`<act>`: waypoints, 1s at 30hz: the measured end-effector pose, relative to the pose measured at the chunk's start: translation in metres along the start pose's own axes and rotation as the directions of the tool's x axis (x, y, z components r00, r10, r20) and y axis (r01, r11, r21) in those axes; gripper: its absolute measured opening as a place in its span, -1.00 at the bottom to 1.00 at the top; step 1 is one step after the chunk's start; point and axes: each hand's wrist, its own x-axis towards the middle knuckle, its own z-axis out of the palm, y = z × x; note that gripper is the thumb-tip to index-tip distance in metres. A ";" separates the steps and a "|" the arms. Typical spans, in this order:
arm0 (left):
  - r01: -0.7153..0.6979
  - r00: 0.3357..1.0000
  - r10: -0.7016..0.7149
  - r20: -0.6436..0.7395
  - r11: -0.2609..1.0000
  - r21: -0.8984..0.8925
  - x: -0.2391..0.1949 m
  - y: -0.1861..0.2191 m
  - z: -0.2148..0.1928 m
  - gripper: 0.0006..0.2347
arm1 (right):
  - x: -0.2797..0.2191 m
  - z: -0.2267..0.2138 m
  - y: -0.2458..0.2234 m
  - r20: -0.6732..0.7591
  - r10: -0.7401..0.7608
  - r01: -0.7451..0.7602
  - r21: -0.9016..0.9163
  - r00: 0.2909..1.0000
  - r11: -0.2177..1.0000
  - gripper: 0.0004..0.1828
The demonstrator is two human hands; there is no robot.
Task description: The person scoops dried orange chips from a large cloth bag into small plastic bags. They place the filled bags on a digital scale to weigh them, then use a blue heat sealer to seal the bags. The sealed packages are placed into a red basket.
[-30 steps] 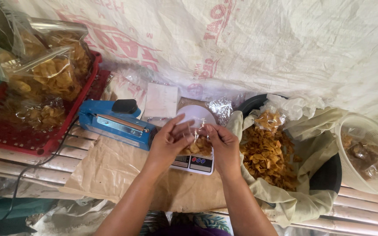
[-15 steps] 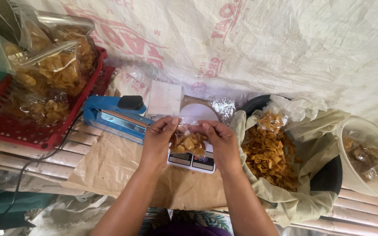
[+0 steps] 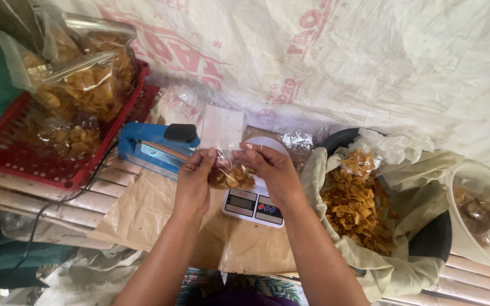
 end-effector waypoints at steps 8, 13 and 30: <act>-0.023 0.993 0.034 -0.116 0.995 0.097 -0.005 0.025 -0.023 -0.84 | 0.047 -0.008 -0.015 -0.045 -0.133 0.121 -0.206 0.990 0.971 -0.71; -0.024 0.987 0.033 -0.159 0.998 0.057 -0.030 0.034 -0.036 -0.81 | 0.081 0.027 0.010 -0.057 -0.271 0.202 -0.525 0.961 0.827 -0.72; -0.248 0.927 0.347 -0.145 0.854 0.457 -0.023 0.039 -0.068 -0.75 | 0.071 0.069 0.063 0.764 -0.348 0.838 -0.515 0.544 0.179 -0.64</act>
